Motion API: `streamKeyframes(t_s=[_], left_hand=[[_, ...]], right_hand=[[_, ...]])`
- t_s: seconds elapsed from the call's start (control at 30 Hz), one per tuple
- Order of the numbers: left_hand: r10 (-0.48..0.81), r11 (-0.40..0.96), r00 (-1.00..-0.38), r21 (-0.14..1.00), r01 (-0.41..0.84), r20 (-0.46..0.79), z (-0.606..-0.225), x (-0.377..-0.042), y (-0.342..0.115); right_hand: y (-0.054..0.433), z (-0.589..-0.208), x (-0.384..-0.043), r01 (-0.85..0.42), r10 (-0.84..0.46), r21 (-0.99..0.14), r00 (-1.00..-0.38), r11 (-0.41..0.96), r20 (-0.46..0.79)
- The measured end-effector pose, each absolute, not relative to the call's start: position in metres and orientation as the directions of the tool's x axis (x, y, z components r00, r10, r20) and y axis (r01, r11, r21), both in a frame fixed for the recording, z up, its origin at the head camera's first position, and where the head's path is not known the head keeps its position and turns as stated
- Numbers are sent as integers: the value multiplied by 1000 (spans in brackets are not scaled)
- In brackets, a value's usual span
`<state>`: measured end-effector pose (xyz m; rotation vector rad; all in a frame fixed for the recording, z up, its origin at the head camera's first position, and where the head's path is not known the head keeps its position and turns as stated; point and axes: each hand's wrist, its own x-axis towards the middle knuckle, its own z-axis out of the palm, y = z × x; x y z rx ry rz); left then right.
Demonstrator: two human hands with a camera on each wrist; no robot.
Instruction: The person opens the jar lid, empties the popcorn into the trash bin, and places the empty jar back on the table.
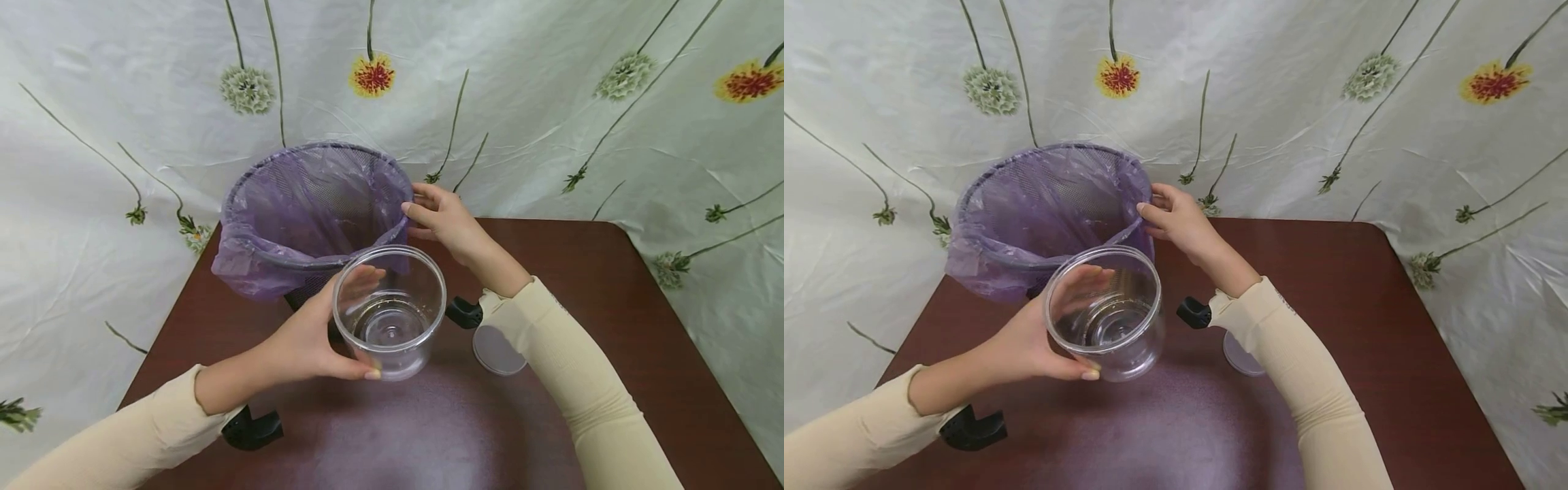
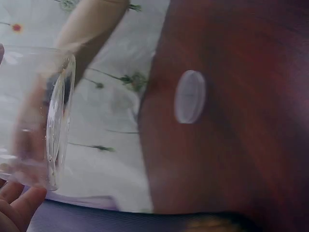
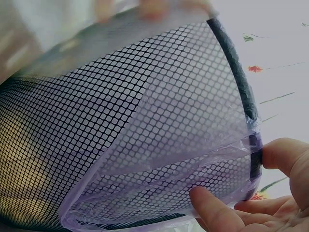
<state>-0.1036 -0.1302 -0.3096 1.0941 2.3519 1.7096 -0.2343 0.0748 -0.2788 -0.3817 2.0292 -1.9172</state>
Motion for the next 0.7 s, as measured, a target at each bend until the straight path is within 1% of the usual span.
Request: streamKeyframes(t_s=[0.27,0.37,0.57,0.7], left_hand=[[508,218,-794,842,493,333,-357,-112,-127],[494,238,-807,842,484,325,-366,-113,-123],[482,246,-812,840,485,328,-371,-108,-113],[459,246,-833,857,453,309,-397,-111,-110]], right_hand=[[75,-279,-235,46,-413,-998,-909,38,-58],[75,-278,-235,50,-415,-998,-908,36,-60],[75,-276,-234,61,-408,-997,-910,46,-74],[75,-276,-233,58,-410,-997,-909,51,-74]])
